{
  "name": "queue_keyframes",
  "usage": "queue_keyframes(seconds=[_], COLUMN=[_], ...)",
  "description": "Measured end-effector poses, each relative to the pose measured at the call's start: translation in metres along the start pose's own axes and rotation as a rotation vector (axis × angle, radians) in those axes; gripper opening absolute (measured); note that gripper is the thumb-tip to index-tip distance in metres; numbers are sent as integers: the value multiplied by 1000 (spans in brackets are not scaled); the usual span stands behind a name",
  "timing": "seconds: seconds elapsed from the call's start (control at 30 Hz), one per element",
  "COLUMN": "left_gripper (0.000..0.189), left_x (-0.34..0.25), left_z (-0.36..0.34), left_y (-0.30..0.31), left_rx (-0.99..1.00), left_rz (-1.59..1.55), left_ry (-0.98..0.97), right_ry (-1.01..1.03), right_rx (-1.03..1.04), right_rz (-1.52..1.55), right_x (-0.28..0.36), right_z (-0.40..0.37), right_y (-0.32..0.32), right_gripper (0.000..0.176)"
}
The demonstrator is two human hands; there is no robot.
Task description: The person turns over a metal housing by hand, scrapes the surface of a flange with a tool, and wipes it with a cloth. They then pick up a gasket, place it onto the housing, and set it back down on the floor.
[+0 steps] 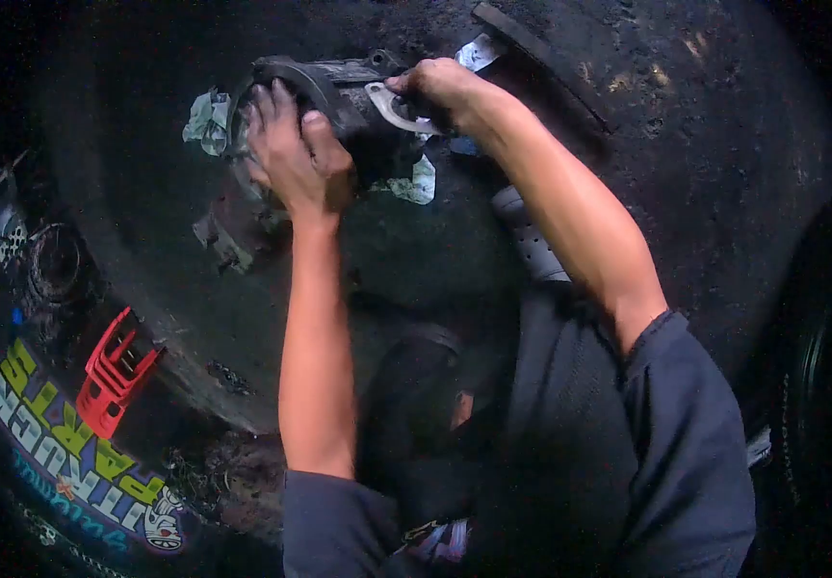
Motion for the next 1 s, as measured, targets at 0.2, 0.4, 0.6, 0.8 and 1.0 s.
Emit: queue_keyframes(seconds=[0.2, 0.4, 0.6, 0.8, 1.0], left_gripper=[60, 59, 60, 60, 60], left_x=[1, -1, -2, -2, 0], left_z=[-4, -6, -5, -3, 0], left_y=[-1, 0, -1, 3, 2], left_rx=[-29, -33, -26, -19, -12], left_rz=[-38, -15, -19, -31, -46], left_ry=[-24, -13, 4, 2, 3], right_ry=[339, 410, 400, 433, 508], right_rx=[87, 78, 180, 282, 157], right_rz=[-270, -233, -281, -269, -393], right_x=[7, 4, 14, 10, 17], right_z=[-20, 0, -1, 2, -5], right_y=[-4, -2, -4, -3, -3], right_gripper=[22, 22, 20, 23, 24])
Point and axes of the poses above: each hand's wrist, its own z-axis towards the middle knuckle, its own y-axis out of the back of the hand, x = y × z, the point moved 2 cm from there along z, towards the middle knuckle, and after that the axes turned 2 degrees about -y, right-handed, at the moved point
